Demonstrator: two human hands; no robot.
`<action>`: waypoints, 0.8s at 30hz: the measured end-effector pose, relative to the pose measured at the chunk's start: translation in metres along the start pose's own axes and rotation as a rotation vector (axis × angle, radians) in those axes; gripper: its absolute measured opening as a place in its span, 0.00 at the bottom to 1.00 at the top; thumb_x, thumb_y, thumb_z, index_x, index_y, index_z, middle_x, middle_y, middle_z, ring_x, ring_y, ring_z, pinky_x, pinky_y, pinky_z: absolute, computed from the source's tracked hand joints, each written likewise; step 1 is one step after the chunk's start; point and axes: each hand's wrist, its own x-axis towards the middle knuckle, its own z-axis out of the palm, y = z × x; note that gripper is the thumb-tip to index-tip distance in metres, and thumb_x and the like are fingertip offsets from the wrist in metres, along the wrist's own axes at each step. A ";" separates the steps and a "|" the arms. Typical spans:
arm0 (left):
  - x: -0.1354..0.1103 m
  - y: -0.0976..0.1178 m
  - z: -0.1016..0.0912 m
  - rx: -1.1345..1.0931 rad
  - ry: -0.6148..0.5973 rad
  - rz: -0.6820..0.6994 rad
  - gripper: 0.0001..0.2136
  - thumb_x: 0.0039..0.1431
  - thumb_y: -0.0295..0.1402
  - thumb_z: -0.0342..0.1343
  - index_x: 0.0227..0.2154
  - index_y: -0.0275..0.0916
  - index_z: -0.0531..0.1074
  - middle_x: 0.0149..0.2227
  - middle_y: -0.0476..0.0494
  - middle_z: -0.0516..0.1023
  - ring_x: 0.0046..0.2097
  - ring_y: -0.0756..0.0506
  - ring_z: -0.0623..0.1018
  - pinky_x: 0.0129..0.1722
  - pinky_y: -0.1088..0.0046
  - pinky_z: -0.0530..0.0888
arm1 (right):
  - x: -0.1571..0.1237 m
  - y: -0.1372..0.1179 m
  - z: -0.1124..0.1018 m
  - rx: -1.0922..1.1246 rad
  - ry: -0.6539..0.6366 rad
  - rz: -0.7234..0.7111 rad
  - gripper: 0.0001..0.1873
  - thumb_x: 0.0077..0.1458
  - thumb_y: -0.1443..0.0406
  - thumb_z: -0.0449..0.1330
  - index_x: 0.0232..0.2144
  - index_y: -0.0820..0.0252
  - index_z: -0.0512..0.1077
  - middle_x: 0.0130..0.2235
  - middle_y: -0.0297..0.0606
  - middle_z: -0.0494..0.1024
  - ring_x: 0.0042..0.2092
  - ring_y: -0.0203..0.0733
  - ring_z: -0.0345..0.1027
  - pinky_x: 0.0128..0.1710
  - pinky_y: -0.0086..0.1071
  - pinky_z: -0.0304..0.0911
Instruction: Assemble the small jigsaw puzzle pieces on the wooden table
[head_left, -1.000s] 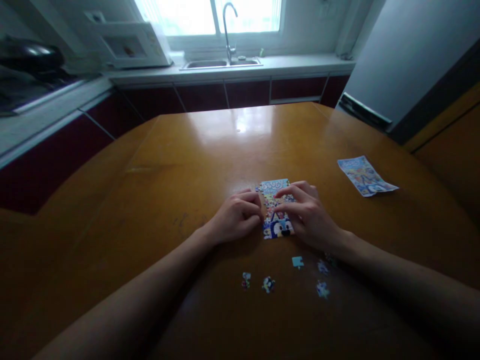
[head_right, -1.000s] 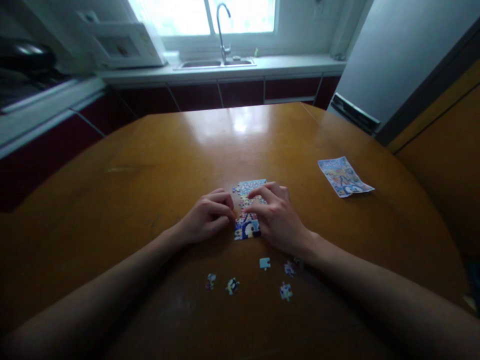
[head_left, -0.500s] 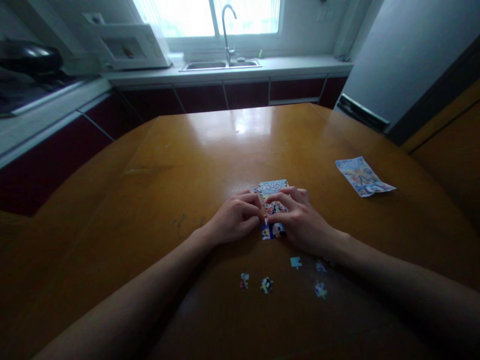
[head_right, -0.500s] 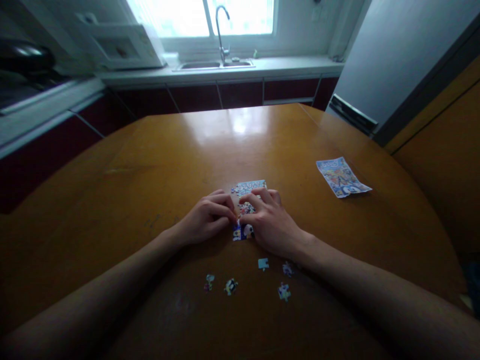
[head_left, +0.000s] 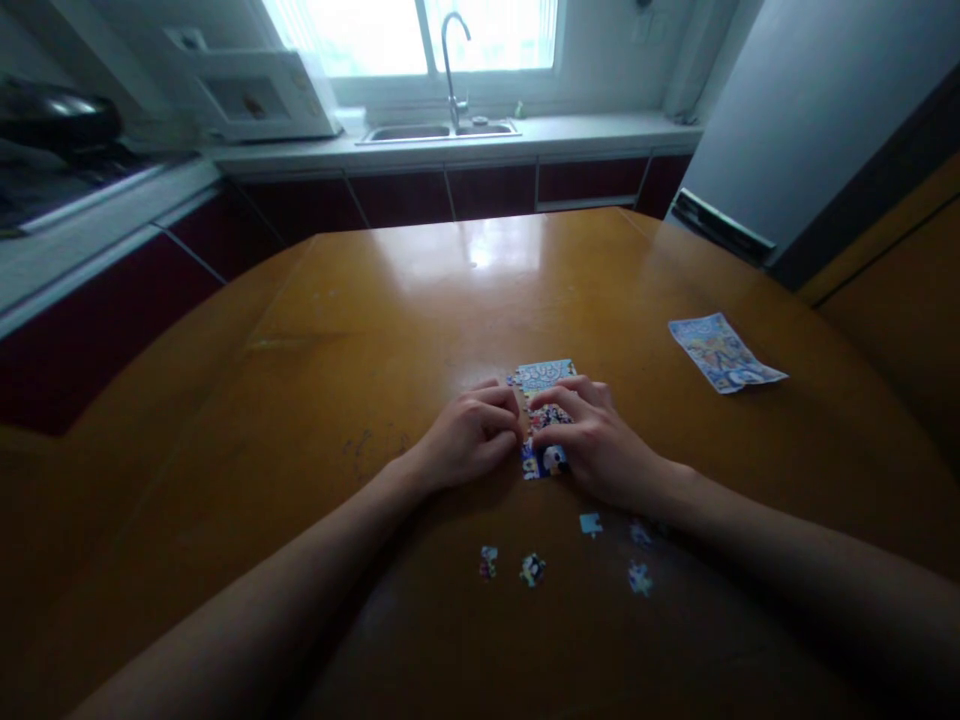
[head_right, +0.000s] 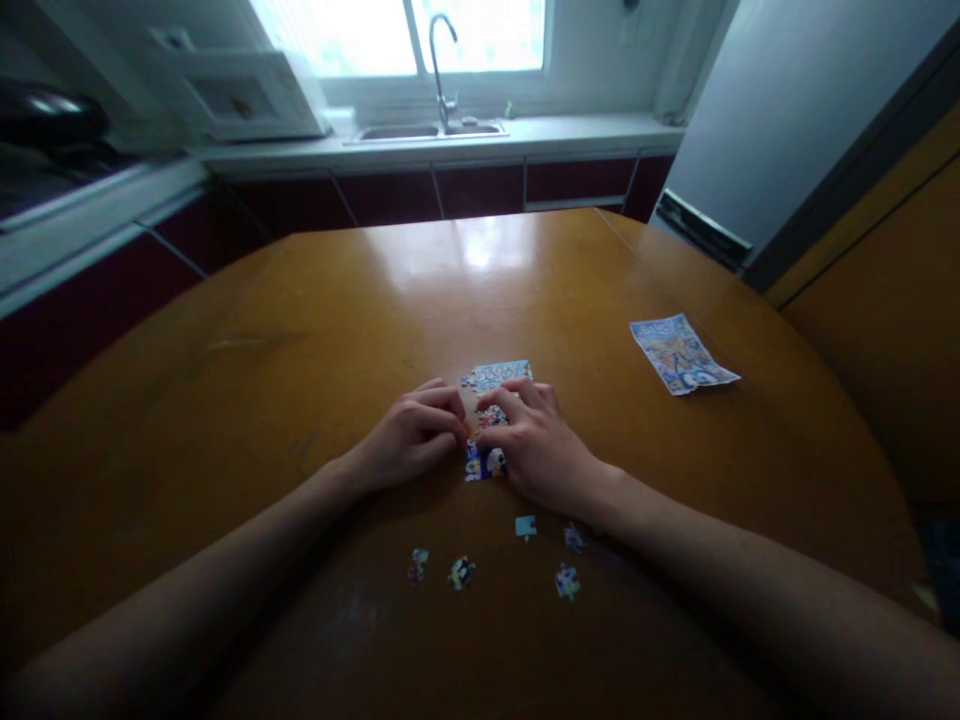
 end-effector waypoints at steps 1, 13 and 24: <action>0.000 0.000 0.000 0.000 -0.002 -0.002 0.13 0.55 0.21 0.51 0.22 0.39 0.76 0.30 0.47 0.74 0.36 0.47 0.70 0.41 0.68 0.69 | 0.000 -0.001 0.001 0.006 -0.007 0.014 0.18 0.53 0.77 0.57 0.37 0.52 0.79 0.52 0.38 0.74 0.57 0.52 0.57 0.55 0.50 0.53; 0.001 -0.004 -0.002 -0.021 0.227 -0.049 0.12 0.53 0.23 0.50 0.22 0.39 0.78 0.29 0.46 0.72 0.36 0.47 0.72 0.38 0.68 0.69 | -0.023 -0.011 -0.070 0.060 0.133 0.100 0.07 0.57 0.70 0.63 0.37 0.52 0.78 0.51 0.40 0.74 0.55 0.51 0.62 0.53 0.49 0.60; 0.002 -0.008 0.000 -0.014 0.235 -0.046 0.12 0.51 0.23 0.50 0.23 0.39 0.79 0.29 0.46 0.72 0.36 0.47 0.72 0.39 0.68 0.70 | -0.108 -0.030 -0.068 -0.027 -0.040 0.207 0.07 0.56 0.69 0.63 0.36 0.52 0.78 0.51 0.42 0.75 0.56 0.54 0.61 0.52 0.53 0.60</action>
